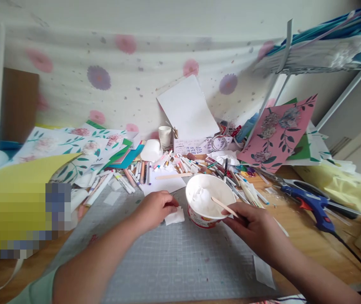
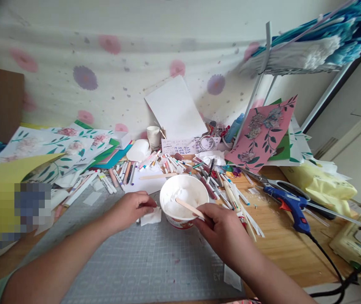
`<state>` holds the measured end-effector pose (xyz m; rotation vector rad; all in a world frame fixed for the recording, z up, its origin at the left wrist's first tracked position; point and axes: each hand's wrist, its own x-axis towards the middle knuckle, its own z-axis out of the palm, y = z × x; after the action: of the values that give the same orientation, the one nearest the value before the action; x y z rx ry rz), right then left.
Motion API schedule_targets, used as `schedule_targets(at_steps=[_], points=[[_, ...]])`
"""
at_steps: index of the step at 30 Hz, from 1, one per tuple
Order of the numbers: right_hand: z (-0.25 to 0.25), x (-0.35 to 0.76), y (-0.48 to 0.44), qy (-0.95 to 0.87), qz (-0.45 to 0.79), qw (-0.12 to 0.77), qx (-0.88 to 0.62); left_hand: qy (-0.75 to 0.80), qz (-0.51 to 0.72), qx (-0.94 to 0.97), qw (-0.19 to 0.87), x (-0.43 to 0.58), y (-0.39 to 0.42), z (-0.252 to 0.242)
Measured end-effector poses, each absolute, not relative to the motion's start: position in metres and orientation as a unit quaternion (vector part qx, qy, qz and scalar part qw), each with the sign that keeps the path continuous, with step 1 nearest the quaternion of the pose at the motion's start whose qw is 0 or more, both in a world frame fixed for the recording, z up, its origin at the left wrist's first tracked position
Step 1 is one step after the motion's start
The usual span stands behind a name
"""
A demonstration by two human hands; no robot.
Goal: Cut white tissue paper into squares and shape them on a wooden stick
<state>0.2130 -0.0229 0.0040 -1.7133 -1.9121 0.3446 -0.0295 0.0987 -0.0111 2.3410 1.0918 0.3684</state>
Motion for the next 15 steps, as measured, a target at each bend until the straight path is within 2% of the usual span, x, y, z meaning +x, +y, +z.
schedule_targets(at_steps=[8, 15], points=[[0.018, 0.213, -0.024, -0.706, 0.165, 0.283, -0.628, 0.407, 0.143, 0.848, 0.307, -0.032, 0.106, -0.013], [0.019, 0.220, -0.035, -0.708, 0.131, 0.320, -0.615, 0.397, 0.150, 0.849, 0.313, -0.034, 0.106, -0.016]])
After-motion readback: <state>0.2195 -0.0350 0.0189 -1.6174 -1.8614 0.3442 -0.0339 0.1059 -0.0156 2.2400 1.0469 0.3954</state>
